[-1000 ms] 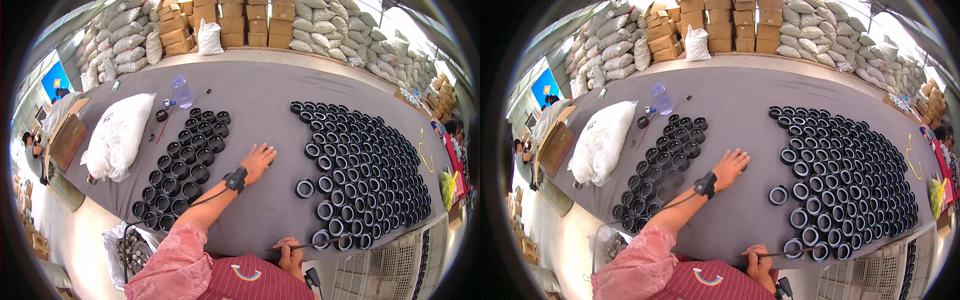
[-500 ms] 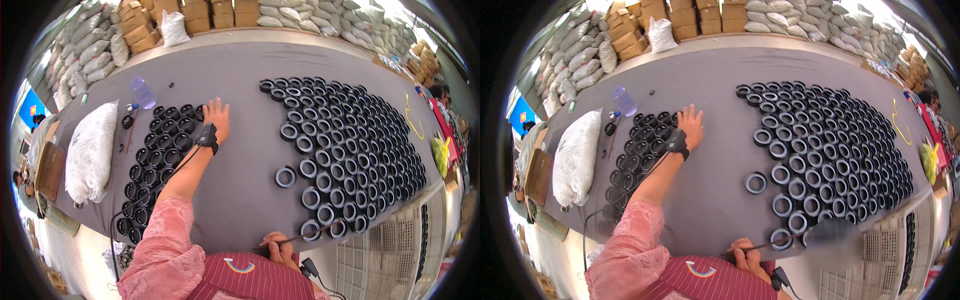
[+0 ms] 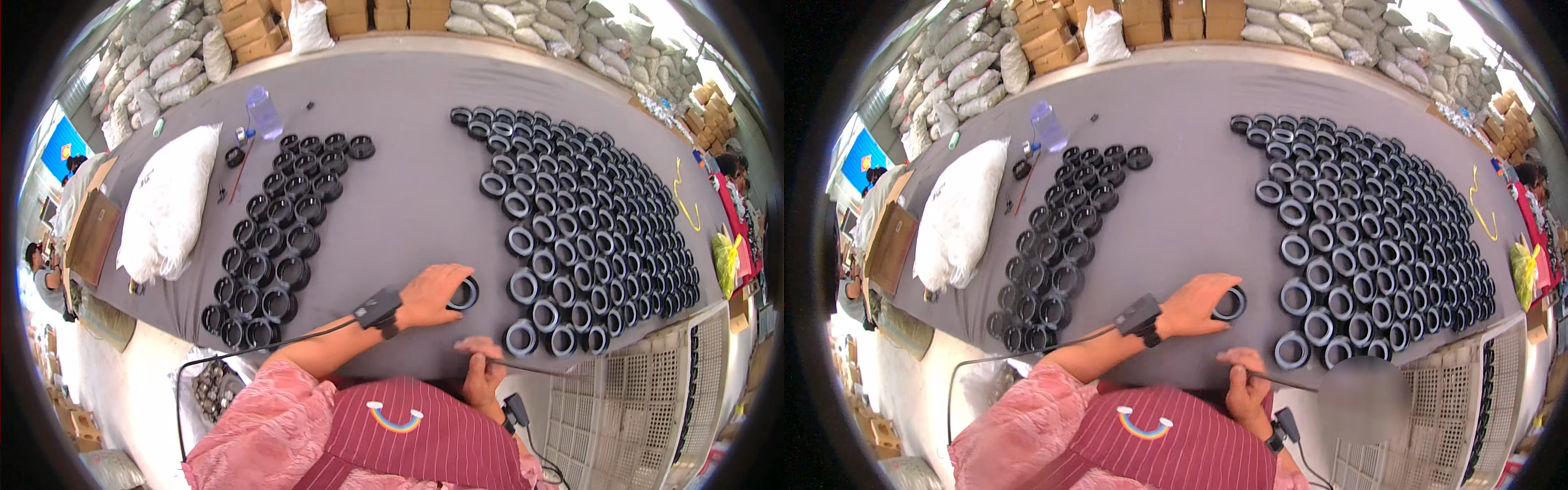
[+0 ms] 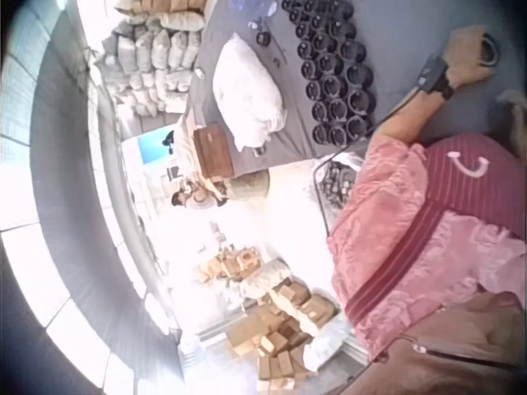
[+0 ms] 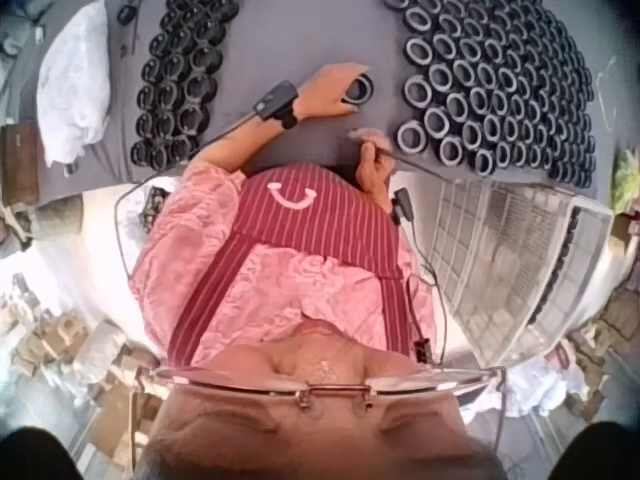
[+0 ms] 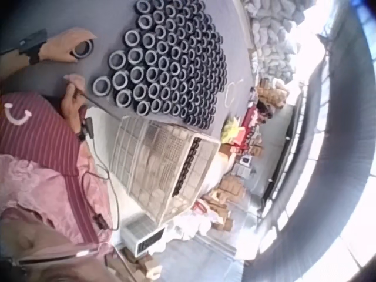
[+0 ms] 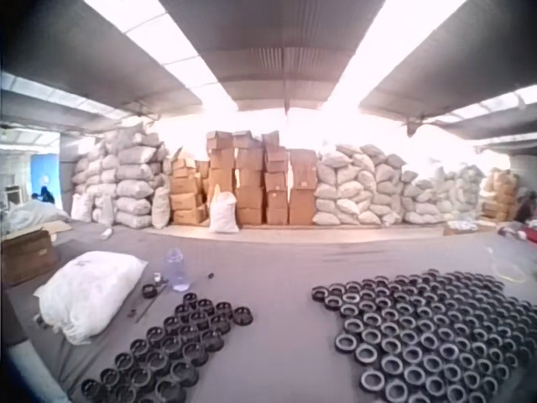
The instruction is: The recorder uses a thin tool to inspect or clean inner grooves of black rubber rings laid out on a table.
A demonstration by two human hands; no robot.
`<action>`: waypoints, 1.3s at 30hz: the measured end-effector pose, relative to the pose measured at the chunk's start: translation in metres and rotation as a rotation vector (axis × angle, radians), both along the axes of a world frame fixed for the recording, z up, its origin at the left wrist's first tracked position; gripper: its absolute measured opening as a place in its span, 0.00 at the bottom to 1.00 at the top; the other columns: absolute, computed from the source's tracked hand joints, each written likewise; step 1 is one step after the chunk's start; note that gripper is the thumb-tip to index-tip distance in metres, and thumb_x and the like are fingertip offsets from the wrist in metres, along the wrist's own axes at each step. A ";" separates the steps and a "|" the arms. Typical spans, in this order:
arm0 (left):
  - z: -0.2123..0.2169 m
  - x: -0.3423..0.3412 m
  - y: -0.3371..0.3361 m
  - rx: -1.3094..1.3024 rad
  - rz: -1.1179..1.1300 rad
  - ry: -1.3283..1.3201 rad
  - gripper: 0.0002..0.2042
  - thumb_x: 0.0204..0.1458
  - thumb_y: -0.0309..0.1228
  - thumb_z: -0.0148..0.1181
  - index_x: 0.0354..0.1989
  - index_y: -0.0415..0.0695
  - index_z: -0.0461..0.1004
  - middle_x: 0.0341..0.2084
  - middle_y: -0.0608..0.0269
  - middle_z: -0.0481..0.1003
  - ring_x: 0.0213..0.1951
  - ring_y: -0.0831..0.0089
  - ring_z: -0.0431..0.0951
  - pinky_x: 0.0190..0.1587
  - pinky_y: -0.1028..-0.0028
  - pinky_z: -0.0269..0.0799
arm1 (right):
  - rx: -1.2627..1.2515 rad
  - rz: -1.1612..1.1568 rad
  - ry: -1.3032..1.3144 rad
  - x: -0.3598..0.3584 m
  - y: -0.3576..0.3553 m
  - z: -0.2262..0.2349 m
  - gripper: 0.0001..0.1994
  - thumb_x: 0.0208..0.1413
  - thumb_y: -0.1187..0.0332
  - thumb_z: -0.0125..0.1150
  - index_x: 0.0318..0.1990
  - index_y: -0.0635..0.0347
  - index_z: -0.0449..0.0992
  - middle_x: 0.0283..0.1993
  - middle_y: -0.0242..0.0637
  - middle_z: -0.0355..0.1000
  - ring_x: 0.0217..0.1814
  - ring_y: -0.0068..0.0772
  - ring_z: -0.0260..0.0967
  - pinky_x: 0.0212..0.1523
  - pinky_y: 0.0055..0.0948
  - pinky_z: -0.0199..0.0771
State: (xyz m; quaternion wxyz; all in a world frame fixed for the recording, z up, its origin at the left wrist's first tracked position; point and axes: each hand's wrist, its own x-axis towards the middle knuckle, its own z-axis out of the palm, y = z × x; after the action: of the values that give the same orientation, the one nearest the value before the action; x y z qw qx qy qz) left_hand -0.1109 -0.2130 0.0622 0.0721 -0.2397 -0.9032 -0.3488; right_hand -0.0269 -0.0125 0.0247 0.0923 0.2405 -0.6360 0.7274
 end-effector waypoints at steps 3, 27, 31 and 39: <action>0.009 0.055 -0.018 0.023 0.065 0.012 0.40 0.38 0.34 0.75 0.62 0.38 0.63 0.57 0.47 0.70 0.60 0.49 0.68 0.63 0.56 0.63 | -0.002 -0.084 0.039 -0.005 -0.009 0.011 0.07 0.66 0.72 0.48 0.44 0.64 0.71 0.44 0.48 0.75 0.52 0.44 0.71 0.55 0.43 0.71; 0.005 0.111 -0.034 0.217 0.167 0.029 0.10 0.45 0.26 0.69 0.33 0.42 0.74 0.56 0.45 0.70 0.49 0.50 0.77 0.47 0.62 0.77 | 0.469 -0.055 -0.012 -0.012 -0.030 0.054 0.02 0.58 0.76 0.60 0.36 0.63 0.77 0.35 0.44 0.75 0.42 0.45 0.73 0.42 0.36 0.73; 0.004 0.110 -0.035 0.226 0.160 0.058 0.10 0.44 0.26 0.69 0.32 0.41 0.74 0.56 0.45 0.70 0.51 0.50 0.76 0.48 0.61 0.77 | 0.578 -0.138 0.218 -0.024 -0.037 0.057 0.03 0.57 0.77 0.61 0.38 0.63 0.76 0.36 0.43 0.76 0.43 0.46 0.74 0.43 0.39 0.74; -0.003 0.107 -0.040 0.299 0.155 -0.030 0.13 0.45 0.25 0.69 0.36 0.40 0.72 0.56 0.46 0.70 0.51 0.48 0.76 0.51 0.60 0.76 | 0.404 0.009 0.198 -0.022 -0.054 0.030 0.03 0.57 0.77 0.62 0.38 0.62 0.77 0.41 0.41 0.79 0.48 0.44 0.75 0.59 0.46 0.72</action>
State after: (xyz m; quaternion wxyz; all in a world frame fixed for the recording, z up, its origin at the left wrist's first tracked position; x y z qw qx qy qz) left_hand -0.0037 -0.2526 0.0595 0.1201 -0.1508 -0.8581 -0.4760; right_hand -0.0491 -0.0665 0.0544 0.1008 0.3273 -0.7554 0.5586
